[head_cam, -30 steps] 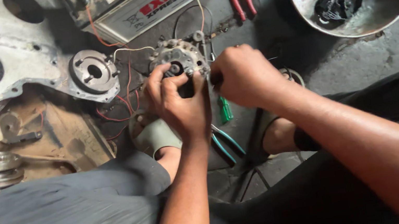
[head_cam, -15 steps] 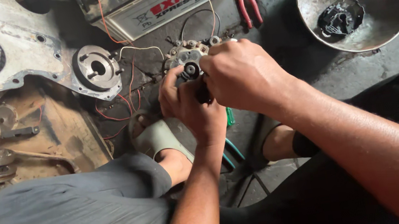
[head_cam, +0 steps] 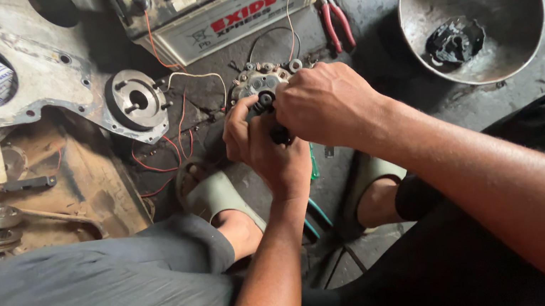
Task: The person sits on the floor and uses a screwdriver and pliers to adjust and connect wires on a mechanical component, likely a starter motor. They connect wires to a car battery to test the component and manipulate the internal parts with their hands.
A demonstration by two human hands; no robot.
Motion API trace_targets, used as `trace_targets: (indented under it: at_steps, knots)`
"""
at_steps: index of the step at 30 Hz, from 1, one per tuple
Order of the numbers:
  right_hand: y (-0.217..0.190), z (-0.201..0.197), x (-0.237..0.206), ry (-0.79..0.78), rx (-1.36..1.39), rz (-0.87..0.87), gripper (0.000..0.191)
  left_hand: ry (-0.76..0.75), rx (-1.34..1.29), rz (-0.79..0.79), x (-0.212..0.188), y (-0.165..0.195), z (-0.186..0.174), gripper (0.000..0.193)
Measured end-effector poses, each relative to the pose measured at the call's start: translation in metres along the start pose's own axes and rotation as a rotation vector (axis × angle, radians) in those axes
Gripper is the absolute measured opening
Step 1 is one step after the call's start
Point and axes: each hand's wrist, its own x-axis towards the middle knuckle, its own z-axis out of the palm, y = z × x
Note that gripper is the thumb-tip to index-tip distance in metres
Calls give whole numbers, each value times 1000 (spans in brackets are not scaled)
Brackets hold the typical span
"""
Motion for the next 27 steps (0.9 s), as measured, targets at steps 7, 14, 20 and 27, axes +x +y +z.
trace_targets:
  at_steps: [7, 14, 20, 27]
  knots:
    - [6, -8, 2, 26, -124, -167, 13, 23, -3, 39, 0, -3, 4, 24]
    - [14, -14, 8, -141, -200, -237, 21, -5, -2, -37, 2, 8, 1, 24]
    - [6, -3, 7, -139, 105, 252, 37, -23, 24, -56, 10, 16, 2, 24]
    - [16, -19, 19, -154, -285, -303, 20, 8, -12, -16, 18, 18, -4, 24]
